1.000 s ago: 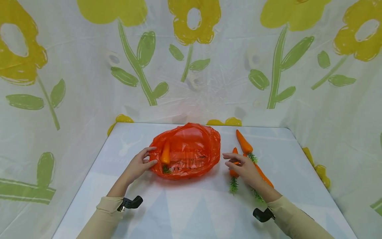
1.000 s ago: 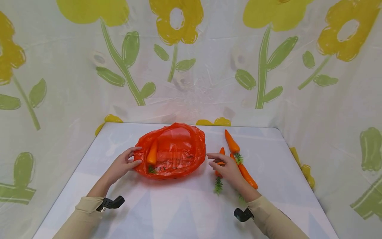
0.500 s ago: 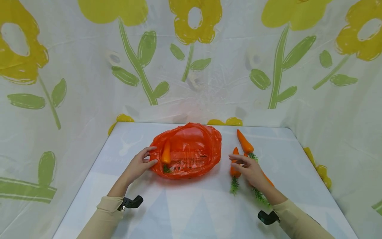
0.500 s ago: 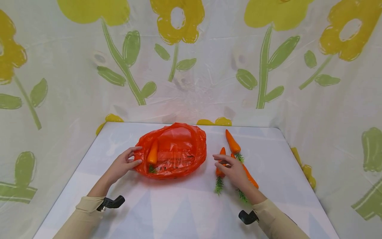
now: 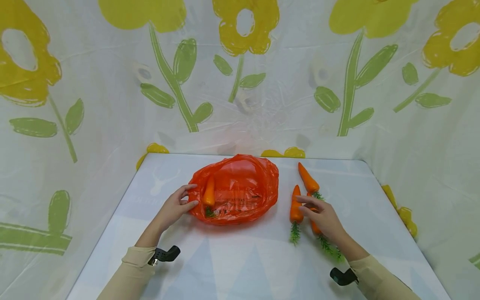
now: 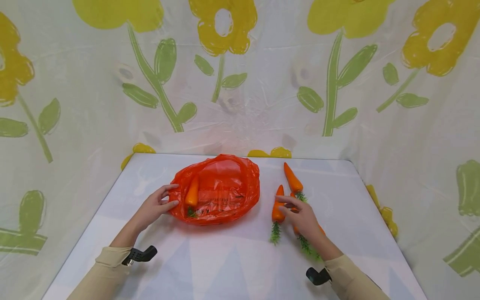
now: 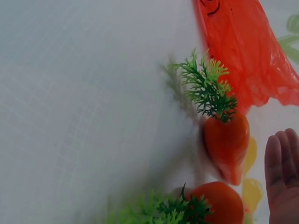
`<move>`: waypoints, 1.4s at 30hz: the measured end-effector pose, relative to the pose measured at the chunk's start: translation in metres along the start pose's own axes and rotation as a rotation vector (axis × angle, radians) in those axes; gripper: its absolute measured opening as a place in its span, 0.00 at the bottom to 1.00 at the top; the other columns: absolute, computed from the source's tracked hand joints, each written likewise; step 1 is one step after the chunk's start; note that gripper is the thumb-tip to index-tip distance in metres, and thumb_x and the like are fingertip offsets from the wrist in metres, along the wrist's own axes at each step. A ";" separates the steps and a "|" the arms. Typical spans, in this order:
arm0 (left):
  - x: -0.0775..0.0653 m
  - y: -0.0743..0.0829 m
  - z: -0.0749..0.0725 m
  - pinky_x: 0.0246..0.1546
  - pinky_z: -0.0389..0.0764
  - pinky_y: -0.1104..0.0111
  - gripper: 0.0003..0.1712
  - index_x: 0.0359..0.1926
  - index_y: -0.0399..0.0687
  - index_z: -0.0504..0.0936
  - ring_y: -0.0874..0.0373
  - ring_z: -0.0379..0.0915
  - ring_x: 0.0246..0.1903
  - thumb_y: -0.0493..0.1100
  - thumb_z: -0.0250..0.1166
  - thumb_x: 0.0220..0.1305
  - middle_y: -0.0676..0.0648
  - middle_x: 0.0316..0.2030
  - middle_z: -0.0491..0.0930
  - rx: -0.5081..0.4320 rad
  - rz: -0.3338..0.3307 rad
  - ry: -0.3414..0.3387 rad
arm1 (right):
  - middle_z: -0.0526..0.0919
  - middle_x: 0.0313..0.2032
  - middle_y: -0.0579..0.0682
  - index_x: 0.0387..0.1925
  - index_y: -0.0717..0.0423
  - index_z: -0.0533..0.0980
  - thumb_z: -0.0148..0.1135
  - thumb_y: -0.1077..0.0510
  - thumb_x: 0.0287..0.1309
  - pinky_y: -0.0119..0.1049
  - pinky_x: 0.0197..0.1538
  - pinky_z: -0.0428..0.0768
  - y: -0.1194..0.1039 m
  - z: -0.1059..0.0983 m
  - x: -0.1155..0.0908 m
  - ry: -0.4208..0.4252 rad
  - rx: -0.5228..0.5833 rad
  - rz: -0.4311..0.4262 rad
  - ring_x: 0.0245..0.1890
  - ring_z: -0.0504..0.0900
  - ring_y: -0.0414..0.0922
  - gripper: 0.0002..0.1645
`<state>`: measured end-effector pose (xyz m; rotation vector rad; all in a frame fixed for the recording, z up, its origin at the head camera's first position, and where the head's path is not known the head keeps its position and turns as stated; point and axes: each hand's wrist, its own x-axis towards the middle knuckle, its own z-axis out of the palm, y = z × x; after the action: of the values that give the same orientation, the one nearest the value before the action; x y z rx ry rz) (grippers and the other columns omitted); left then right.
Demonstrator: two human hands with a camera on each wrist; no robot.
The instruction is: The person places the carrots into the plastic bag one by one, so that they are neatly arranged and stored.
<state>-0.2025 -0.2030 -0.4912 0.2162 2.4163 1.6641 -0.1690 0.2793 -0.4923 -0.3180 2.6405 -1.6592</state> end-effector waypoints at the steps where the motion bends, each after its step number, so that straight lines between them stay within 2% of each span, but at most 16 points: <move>1: 0.000 0.000 0.000 0.45 0.86 0.61 0.33 0.72 0.46 0.66 0.43 0.82 0.49 0.43 0.67 0.70 0.32 0.67 0.68 0.000 0.000 0.002 | 0.83 0.57 0.59 0.62 0.59 0.78 0.65 0.52 0.69 0.28 0.49 0.81 0.000 -0.001 0.000 0.004 0.001 0.004 0.48 0.80 0.38 0.25; 8: 0.000 -0.002 -0.001 0.45 0.86 0.62 0.33 0.72 0.45 0.66 0.44 0.83 0.48 0.42 0.67 0.70 0.32 0.66 0.68 -0.006 0.024 -0.005 | 0.82 0.58 0.57 0.62 0.58 0.78 0.63 0.55 0.70 0.23 0.50 0.79 0.002 -0.008 -0.003 0.046 -0.045 0.001 0.48 0.79 0.35 0.23; 12: 0.000 -0.003 -0.001 0.44 0.87 0.62 0.33 0.72 0.45 0.66 0.45 0.83 0.46 0.41 0.67 0.70 0.31 0.66 0.69 -0.017 0.024 -0.004 | 0.81 0.60 0.56 0.63 0.57 0.78 0.63 0.52 0.71 0.21 0.52 0.76 0.007 -0.012 -0.004 0.052 -0.055 0.002 0.48 0.79 0.32 0.23; 16: 0.000 -0.003 -0.001 0.44 0.87 0.63 0.33 0.72 0.44 0.66 0.46 0.83 0.46 0.41 0.67 0.70 0.31 0.66 0.69 -0.014 0.024 -0.004 | 0.81 0.59 0.57 0.64 0.58 0.77 0.63 0.52 0.71 0.22 0.49 0.78 0.011 -0.018 -0.007 0.058 -0.050 0.004 0.47 0.79 0.32 0.25; 20: 0.001 -0.001 -0.001 0.43 0.87 0.62 0.33 0.72 0.45 0.66 0.45 0.83 0.46 0.40 0.66 0.70 0.32 0.65 0.69 -0.015 0.023 -0.001 | 0.82 0.59 0.59 0.64 0.57 0.78 0.63 0.52 0.71 0.23 0.47 0.78 0.014 -0.023 -0.011 0.077 -0.091 -0.004 0.47 0.78 0.34 0.24; 29: -0.001 0.000 -0.001 0.45 0.86 0.63 0.32 0.72 0.45 0.66 0.46 0.83 0.46 0.40 0.66 0.71 0.31 0.66 0.69 0.008 0.019 0.003 | 0.80 0.61 0.55 0.65 0.52 0.77 0.61 0.48 0.72 0.20 0.48 0.75 0.022 -0.035 -0.021 0.119 -0.190 0.054 0.48 0.74 0.30 0.25; 31: -0.001 0.000 -0.001 0.45 0.86 0.63 0.32 0.72 0.44 0.65 0.46 0.83 0.46 0.40 0.65 0.71 0.30 0.66 0.68 0.008 0.028 0.000 | 0.79 0.62 0.56 0.66 0.53 0.76 0.60 0.48 0.73 0.20 0.48 0.75 0.022 -0.037 -0.023 0.123 -0.193 0.064 0.50 0.74 0.33 0.26; 37: -0.002 -0.001 0.000 0.45 0.86 0.63 0.32 0.72 0.46 0.66 0.45 0.83 0.47 0.41 0.66 0.71 0.32 0.66 0.69 0.005 0.018 0.005 | 0.73 0.67 0.57 0.69 0.53 0.73 0.59 0.46 0.73 0.18 0.51 0.71 0.025 -0.044 -0.031 0.105 -0.200 0.111 0.61 0.69 0.53 0.29; 42: -0.001 -0.002 0.000 0.46 0.86 0.61 0.32 0.72 0.47 0.67 0.45 0.83 0.48 0.41 0.66 0.70 0.32 0.66 0.69 0.010 0.007 0.008 | 0.68 0.70 0.58 0.71 0.53 0.70 0.57 0.44 0.74 0.16 0.52 0.67 0.033 -0.048 -0.035 0.071 -0.175 0.155 0.67 0.66 0.57 0.31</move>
<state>-0.2012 -0.2039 -0.4930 0.2203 2.4336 1.6590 -0.1455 0.3424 -0.5045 -0.0532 2.7867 -1.4252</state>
